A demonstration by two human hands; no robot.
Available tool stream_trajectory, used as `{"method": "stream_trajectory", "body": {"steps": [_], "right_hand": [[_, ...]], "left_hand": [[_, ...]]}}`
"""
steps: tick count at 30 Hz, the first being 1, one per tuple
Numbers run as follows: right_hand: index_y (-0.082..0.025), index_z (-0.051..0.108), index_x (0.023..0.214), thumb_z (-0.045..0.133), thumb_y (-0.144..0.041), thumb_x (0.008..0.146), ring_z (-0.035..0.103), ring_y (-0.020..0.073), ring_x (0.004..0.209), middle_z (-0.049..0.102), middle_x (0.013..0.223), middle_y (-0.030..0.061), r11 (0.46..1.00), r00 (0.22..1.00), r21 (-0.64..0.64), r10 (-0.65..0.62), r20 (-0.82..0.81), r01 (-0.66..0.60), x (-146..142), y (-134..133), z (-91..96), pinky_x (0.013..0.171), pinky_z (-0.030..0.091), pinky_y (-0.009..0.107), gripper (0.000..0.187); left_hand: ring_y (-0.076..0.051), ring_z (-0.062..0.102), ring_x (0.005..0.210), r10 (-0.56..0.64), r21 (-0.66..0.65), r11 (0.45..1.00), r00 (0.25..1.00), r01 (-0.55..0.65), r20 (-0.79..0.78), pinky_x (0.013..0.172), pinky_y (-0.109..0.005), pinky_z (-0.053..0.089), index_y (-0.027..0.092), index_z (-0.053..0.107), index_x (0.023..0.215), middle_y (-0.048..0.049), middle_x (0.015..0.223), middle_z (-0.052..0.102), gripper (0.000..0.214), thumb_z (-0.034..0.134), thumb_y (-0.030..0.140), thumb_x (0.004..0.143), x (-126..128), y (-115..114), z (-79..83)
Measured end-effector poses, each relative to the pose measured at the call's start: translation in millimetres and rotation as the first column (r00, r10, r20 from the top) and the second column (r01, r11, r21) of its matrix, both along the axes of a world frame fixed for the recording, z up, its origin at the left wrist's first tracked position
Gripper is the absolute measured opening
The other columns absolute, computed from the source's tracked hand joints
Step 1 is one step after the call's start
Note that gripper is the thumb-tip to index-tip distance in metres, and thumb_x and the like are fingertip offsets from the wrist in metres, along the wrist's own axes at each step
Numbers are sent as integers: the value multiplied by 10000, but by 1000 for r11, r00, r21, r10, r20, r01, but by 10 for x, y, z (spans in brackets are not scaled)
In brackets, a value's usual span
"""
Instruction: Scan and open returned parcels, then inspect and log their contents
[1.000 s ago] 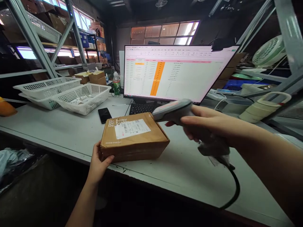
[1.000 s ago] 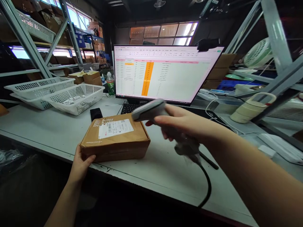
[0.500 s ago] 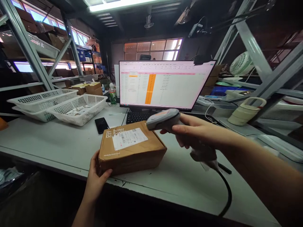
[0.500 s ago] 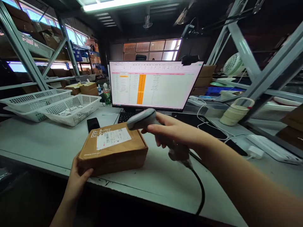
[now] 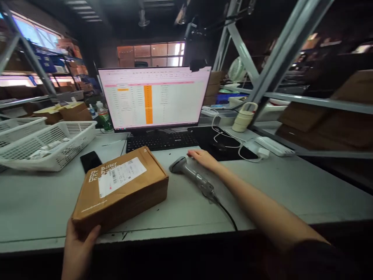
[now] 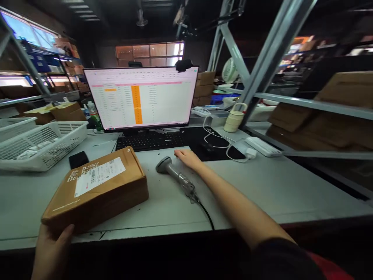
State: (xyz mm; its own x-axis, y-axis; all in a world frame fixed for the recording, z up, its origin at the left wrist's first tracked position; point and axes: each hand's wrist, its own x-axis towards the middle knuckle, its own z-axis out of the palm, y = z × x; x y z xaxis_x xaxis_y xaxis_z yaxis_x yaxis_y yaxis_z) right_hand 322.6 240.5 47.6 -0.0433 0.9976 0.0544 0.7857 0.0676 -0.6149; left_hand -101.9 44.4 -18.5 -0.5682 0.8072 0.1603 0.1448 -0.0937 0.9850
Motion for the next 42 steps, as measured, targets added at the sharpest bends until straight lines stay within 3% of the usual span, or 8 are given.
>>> {"method": "stream_trajectory", "body": {"steps": [3,11,18,22,27,32,38,42], "right_hand": [[-132,651,1159,498,-142,922,503,273,1293,618,1315,157,988,990,143,-82,115,65,181,282,-123,1098,392,405,282],[-99,583,1250,497,-45,855,402,253,1381,583,1355,148,958,944,270,-1,331,-93,125,656,-260,1185,265,436,409],[-79,630,1209,469,-112,872,526,302,1210,607,1232,218,945,915,317,-59,400,-78,53,764,-211,1091,368,418,375],[-112,628,1235,473,-119,875,497,292,1271,621,1264,188,942,903,317,-39,428,-109,-64,857,-166,1132,330,423,393],[-103,628,1223,437,-155,911,533,306,1234,660,1221,184,939,907,338,-87,412,-64,-114,903,18,1110,362,454,369],[-114,576,1358,455,-181,903,586,289,1229,640,1327,158,967,901,249,-64,428,-50,236,410,78,1054,456,400,476],[-161,469,1500,459,-186,877,647,363,1157,622,1356,177,999,818,-19,-31,575,51,674,-562,-192,905,548,497,623],[-184,556,1419,430,-154,854,625,393,1150,639,1305,189,994,831,33,-102,547,100,689,-796,-212,887,520,534,579]], "left_hand": [[-407,469,1326,13,-22,1000,999,-14,-49,1203,-605,228,218,487,1386,-101,1312,572,829,792,500,669,3,-11,29],[-435,479,1305,75,-108,990,992,-86,-100,1159,-626,305,215,483,1390,-117,1273,581,829,749,534,673,10,-13,39],[-395,510,1286,69,-82,994,996,-72,-48,1161,-568,339,228,477,1381,-105,1254,587,807,740,570,699,61,-15,21],[-394,546,1250,75,-50,996,997,-75,-4,1132,-567,392,237,505,1343,-108,1259,606,762,765,539,693,78,-5,33],[-407,491,1320,36,-39,999,999,-35,8,1186,-585,307,251,442,1404,-116,1350,560,871,791,563,669,29,18,-25],[-416,380,1420,-25,98,995,997,19,66,1187,-571,308,276,340,1503,-125,1498,443,984,717,683,690,9,77,-68],[-408,365,1429,-31,177,984,998,21,53,1217,-540,268,282,290,1538,-118,1506,434,1093,767,693,644,129,105,38],[-375,354,1445,-55,165,985,998,50,22,1231,-473,261,279,311,1534,-101,1525,422,1066,768,685,661,144,113,107]]}}
